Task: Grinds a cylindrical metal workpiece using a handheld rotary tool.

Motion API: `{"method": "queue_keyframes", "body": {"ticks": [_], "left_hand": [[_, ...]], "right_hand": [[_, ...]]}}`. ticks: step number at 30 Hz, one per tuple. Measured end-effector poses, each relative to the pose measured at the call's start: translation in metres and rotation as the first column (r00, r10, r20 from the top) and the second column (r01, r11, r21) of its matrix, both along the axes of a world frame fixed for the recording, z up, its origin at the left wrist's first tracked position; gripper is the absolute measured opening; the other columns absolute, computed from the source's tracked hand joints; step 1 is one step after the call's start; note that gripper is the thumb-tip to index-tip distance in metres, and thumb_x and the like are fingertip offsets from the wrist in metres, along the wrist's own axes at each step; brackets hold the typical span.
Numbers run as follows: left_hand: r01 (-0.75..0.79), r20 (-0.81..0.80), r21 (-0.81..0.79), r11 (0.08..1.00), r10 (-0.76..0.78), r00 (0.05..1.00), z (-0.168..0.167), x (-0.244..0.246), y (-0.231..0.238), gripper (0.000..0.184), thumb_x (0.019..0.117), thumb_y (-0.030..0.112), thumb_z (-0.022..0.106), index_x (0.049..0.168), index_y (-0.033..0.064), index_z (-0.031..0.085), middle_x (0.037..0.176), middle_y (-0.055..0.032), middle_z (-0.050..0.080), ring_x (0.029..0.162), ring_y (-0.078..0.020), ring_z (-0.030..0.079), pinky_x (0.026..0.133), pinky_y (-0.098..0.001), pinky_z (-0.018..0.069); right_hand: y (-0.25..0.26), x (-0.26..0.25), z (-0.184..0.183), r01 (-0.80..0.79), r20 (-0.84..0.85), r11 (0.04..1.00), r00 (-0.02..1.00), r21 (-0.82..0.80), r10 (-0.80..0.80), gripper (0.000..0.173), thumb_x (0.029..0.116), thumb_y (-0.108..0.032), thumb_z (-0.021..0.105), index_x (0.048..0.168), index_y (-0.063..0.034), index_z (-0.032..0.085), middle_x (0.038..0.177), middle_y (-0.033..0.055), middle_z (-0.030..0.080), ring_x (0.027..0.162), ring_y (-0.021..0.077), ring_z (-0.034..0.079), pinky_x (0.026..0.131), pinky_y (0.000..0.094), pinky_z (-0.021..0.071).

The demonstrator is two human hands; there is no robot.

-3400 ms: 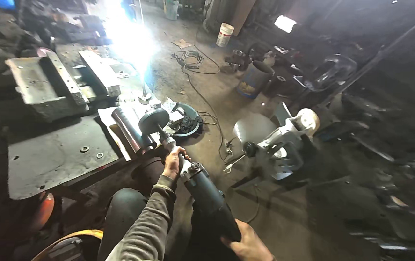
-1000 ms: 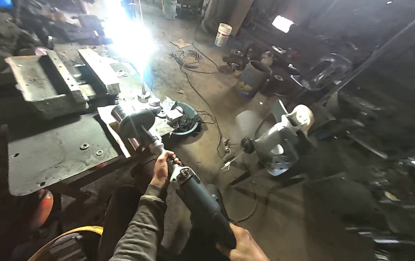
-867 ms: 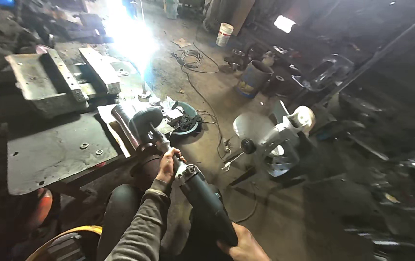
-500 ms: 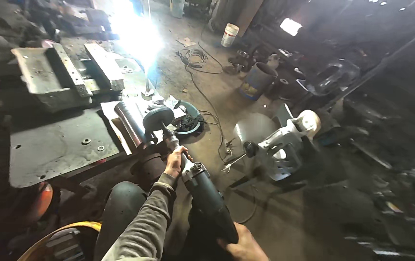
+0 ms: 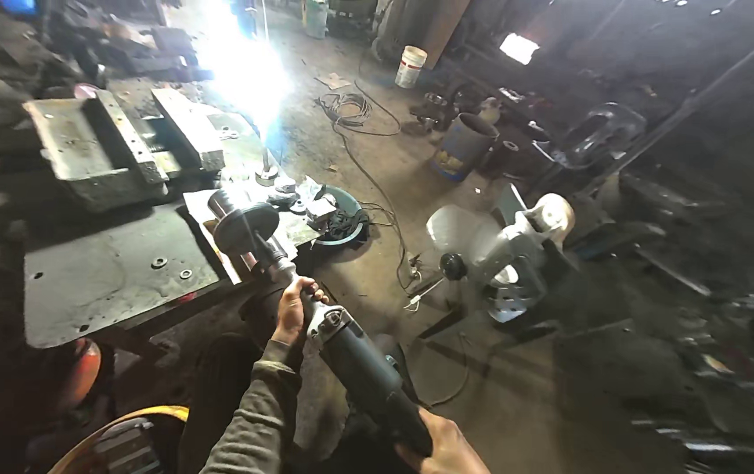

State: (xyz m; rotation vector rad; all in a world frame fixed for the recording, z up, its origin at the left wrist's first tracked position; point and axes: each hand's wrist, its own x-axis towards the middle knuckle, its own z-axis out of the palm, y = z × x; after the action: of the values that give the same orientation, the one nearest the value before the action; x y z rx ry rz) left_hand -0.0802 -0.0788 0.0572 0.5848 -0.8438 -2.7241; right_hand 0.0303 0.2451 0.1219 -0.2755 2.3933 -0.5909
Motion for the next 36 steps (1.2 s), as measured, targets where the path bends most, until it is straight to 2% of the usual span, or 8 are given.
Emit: {"method": "queue_keyframes", "body": {"ticks": [4,8,17,23,29,32,36], "left_hand": [[-0.043,-0.085,0.001,0.999,0.043,0.995,-0.016,0.020,-0.012,0.030,0.1018,0.012,0.035,0.078,0.0114,0.054,0.062,-0.0020,0.058,0.055,-0.0161,0.061,0.061,-0.0354,0.0589],[-0.061,-0.074,0.003,0.998,0.061,0.995,-0.016,0.026,-0.013,0.032,0.1012,0.011,0.035,0.075,0.0120,0.053,0.059,-0.0011,0.056,0.053,-0.0155,0.060,0.060,-0.0343,0.0590],[0.012,0.051,0.000,1.000,-0.012,0.999,0.009,-0.005,0.006,0.029,0.1048,0.012,0.036,0.080,0.0107,0.051,0.062,-0.0018,0.054,0.053,-0.0160,0.058,0.057,-0.0334,0.0577],[0.077,0.134,-0.008,0.997,-0.076,0.988,0.003,-0.037,0.020,0.021,0.1018,0.010,0.044,0.082,0.0079,0.051,0.063,-0.0038,0.053,0.053,-0.0171,0.056,0.056,-0.0348,0.0562],[0.087,0.188,-0.021,0.996,-0.081,0.979,-0.015,-0.059,0.029,0.015,0.0989,0.009,0.049,0.086,0.0052,0.053,0.065,-0.0068,0.055,0.053,-0.0191,0.058,0.054,-0.0366,0.0563],[0.086,0.189,-0.018,0.996,-0.081,0.979,-0.013,-0.057,0.028,0.015,0.0986,0.010,0.049,0.085,0.0056,0.053,0.065,-0.0068,0.055,0.053,-0.0195,0.058,0.054,-0.0365,0.0560],[0.082,0.126,-0.010,0.997,-0.080,0.989,-0.002,-0.042,0.025,0.021,0.1010,0.011,0.044,0.082,0.0079,0.051,0.063,-0.0046,0.053,0.053,-0.0177,0.057,0.056,-0.0354,0.0562]], "right_hand": [[-0.005,0.003,0.000,-0.055,-0.003,0.998,0.998,0.022,0.055,0.056,0.0870,-0.047,0.076,0.131,-0.0140,0.067,0.104,0.0121,0.077,0.100,0.0302,0.074,0.090,0.0596,0.0572],[-0.008,0.007,-0.002,-0.067,-0.006,0.998,0.998,0.021,0.067,0.062,0.0877,-0.046,0.076,0.140,-0.0159,0.062,0.107,0.0139,0.076,0.101,0.0327,0.074,0.091,0.0616,0.0567],[0.000,0.004,-0.002,0.019,-0.001,1.000,1.000,-0.001,-0.019,0.058,0.0851,-0.048,0.078,0.127,-0.0096,0.068,0.107,0.0131,0.076,0.104,0.0293,0.073,0.095,0.0574,0.0562],[0.005,-0.004,-0.012,0.124,0.031,0.990,0.992,-0.074,-0.122,0.055,0.0807,-0.044,0.082,0.120,-0.0083,0.071,0.108,0.0102,0.076,0.106,0.0238,0.072,0.098,0.0528,0.0565],[0.010,-0.013,-0.015,0.169,0.040,0.980,0.985,-0.104,-0.166,0.052,0.0801,-0.040,0.084,0.120,-0.0085,0.072,0.107,0.0094,0.077,0.106,0.0219,0.073,0.099,0.0511,0.0565],[0.010,-0.013,-0.015,0.152,0.022,0.982,0.988,-0.109,-0.151,0.050,0.0804,-0.041,0.084,0.117,-0.0089,0.072,0.105,0.0086,0.077,0.104,0.0211,0.073,0.097,0.0507,0.0575],[0.011,-0.007,-0.007,0.125,0.021,0.990,0.992,-0.072,-0.124,0.056,0.0817,-0.044,0.083,0.123,-0.0075,0.071,0.109,0.0114,0.076,0.107,0.0242,0.072,0.099,0.0525,0.0555]]}}
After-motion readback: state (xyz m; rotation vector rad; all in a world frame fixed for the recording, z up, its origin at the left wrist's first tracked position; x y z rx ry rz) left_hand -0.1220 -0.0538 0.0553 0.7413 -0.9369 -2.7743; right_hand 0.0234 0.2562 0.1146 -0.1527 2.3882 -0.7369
